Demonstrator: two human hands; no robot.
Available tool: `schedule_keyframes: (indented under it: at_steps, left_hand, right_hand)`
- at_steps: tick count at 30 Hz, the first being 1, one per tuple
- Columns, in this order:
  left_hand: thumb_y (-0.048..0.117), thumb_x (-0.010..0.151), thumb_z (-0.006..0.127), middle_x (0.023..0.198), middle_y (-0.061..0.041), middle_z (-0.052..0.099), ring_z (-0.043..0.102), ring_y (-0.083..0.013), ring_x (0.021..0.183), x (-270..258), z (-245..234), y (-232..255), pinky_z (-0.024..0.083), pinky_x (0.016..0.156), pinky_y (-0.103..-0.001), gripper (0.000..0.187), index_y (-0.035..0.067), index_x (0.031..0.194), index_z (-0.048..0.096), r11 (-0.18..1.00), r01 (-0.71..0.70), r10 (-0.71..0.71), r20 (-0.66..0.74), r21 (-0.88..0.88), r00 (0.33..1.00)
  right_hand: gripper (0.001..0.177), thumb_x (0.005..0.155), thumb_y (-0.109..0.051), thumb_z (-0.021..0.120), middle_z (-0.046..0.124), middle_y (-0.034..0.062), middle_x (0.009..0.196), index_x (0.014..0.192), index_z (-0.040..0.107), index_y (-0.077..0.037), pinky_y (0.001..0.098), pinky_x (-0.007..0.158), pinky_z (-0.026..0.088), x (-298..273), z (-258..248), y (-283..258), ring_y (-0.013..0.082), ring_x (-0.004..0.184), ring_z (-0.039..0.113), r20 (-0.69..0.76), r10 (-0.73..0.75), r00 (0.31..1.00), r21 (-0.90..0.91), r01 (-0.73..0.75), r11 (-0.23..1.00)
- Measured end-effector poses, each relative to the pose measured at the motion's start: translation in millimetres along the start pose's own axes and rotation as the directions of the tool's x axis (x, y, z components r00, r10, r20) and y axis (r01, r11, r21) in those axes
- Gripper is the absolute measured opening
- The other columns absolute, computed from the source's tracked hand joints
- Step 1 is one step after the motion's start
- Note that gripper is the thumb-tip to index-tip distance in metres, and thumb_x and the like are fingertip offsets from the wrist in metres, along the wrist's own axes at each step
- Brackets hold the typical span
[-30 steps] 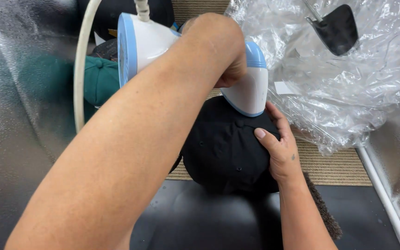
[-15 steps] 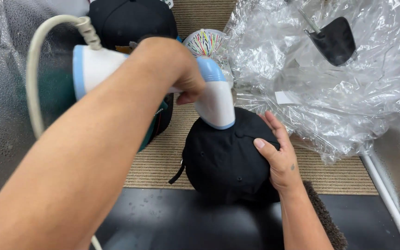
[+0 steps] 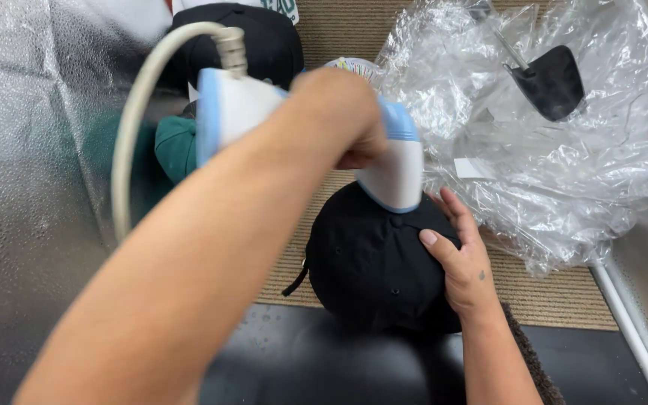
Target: The person is cleaning a black baseball cap using a wooden brush to remove lint and then using a handheld steamer to treat the fabric.
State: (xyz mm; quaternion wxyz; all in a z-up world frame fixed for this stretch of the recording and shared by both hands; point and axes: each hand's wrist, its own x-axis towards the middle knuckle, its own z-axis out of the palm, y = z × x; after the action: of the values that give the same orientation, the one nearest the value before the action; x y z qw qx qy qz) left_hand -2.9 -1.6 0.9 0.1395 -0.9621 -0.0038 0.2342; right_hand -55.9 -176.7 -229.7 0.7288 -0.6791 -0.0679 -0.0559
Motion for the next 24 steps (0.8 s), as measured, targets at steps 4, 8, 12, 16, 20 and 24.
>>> schedule_keyframes:
  at_steps: [4, 8, 12, 16, 20, 24]
  left_hand:
    - [0.024, 0.061, 0.077, 0.092, -0.016, 0.077, 0.075, -0.0329, 0.09, 3.7, 44.1, -50.3, 0.059, 0.081, -0.047, 0.038, 0.01, 0.096, 0.083, 1.0, -0.016, 0.014, -0.11, -0.009, 0.994]
    - [0.023, 0.061, 0.065, 0.073, -0.011, 0.074, 0.075, -0.0277, 0.07, -34.2, 76.6, -70.9, 0.06, 0.066, -0.041, 0.031, 0.01, 0.083, 0.082, 0.989, 0.029, -0.06, -0.218, -0.142, 0.974]
    - [0.024, 0.073, 0.058, 0.09, -0.017, 0.077, 0.076, -0.0355, 0.089, -59.4, 80.4, -57.7, 0.061, 0.077, -0.054, 0.041, 0.001, 0.101, 0.078, 0.984, -0.057, 0.005, -0.293, -0.169, 0.956]
    - [0.023, 0.074, 0.055, 0.089, -0.014, 0.077, 0.076, -0.0361, 0.086, -41.0, 80.1, -42.8, 0.061, 0.075, -0.056, 0.039, 0.004, 0.098, 0.078, 0.98, -0.147, 0.078, -0.417, -0.135, 0.906]
    - [0.021, 0.076, 0.055, 0.088, -0.016, 0.076, 0.076, -0.0366, 0.084, -65.7, 88.8, -35.7, 0.061, 0.072, -0.056, 0.036, 0.003, 0.097, 0.078, 0.974, -0.215, 0.166, -0.413, -0.075, 0.896]
    - [0.026, 0.074, 0.056, 0.088, -0.017, 0.078, 0.076, -0.0369, 0.09, -61.5, 94.5, -44.2, 0.061, 0.075, -0.056, 0.038, 0.005, 0.095, 0.08, 0.981, -0.16, 0.095, -0.438, -0.113, 0.894]
  right_hand:
    - [0.083, 0.083, -0.022, 0.072, 0.048, 0.0175, 0.155, 0.159, 0.038, -0.01, 0.0375, 0.096, 0.052, 3.1, -4.7, 13.0, 0.0254, 0.135, 0.05, 0.016, -0.019, 1.0, 0.098, 0.017, 0.995]
    - [0.082, 0.084, -0.02, 0.072, 0.047, 0.0168, 0.157, 0.158, 0.039, -0.012, 0.0374, 0.096, 0.054, 5.1, -6.3, 18.4, 0.0255, 0.135, 0.05, 0.014, -0.022, 1.0, 0.107, 0.021, 0.994]
    - [0.082, 0.085, -0.022, 0.069, 0.045, 0.0151, 0.158, 0.159, 0.037, -0.011, 0.0371, 0.096, 0.054, 5.1, -5.9, 21.7, 0.0245, 0.136, 0.05, 0.014, -0.036, 0.999, 0.073, 0.034, 0.997]
    - [0.081, 0.086, -0.021, 0.068, 0.044, 0.0153, 0.159, 0.16, 0.035, -0.011, 0.0388, 0.095, 0.053, 6.9, -4.1, 15.3, 0.0259, 0.136, 0.05, 0.013, -0.025, 1.0, 0.068, 0.024, 0.997]
    - [0.083, 0.085, -0.022, 0.068, 0.042, 0.0166, 0.16, 0.16, 0.034, -0.01, 0.0427, 0.099, 0.052, 3.1, -4.7, 13.6, 0.0289, 0.139, 0.048, 0.016, 0.006, 1.0, 0.054, -0.007, 0.999]
    - [0.083, 0.086, -0.025, 0.069, 0.041, 0.017, 0.161, 0.16, 0.034, -0.01, 0.0406, 0.1, 0.051, 7.0, -9.1, 21.0, 0.0277, 0.139, 0.047, 0.016, -0.015, 1.0, 0.053, 0.014, 0.998]
